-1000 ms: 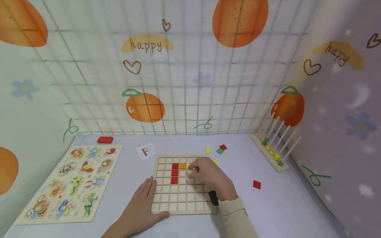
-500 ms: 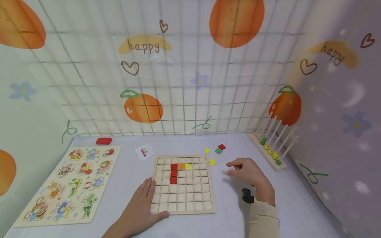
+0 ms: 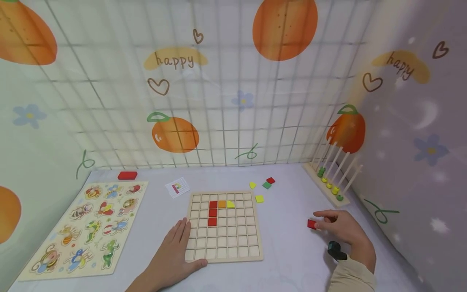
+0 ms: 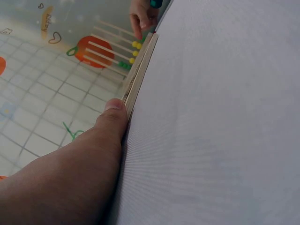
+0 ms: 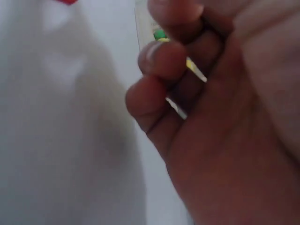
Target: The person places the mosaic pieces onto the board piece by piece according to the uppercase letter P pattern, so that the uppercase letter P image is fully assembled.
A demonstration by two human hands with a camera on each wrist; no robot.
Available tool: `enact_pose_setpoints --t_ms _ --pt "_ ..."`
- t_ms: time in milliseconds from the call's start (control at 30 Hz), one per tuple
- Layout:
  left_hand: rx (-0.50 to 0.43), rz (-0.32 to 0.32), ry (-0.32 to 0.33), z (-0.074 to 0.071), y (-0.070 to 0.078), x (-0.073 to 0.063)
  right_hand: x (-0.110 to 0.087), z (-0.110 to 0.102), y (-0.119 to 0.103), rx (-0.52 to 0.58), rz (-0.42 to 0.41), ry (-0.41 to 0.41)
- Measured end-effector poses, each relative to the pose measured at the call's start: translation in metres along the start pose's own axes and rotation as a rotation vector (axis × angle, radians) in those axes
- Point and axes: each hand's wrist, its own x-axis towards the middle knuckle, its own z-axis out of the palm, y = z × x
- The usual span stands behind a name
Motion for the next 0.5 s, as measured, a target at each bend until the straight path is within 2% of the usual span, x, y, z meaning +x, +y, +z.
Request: enact_pose_setpoints --t_ms 233,500 --pt "-0.011 0.000 -0.008 -0.0013 0.0009 -0.0004 0.0010 0.0014 0.0020 -0.006 0.037 -0.014" --pt "-0.015 -0.011 -0.020 -0.0047 0.0023 -0.0007 0.0046 0.0069 0.0033 -0.028 0.022 -0.041"
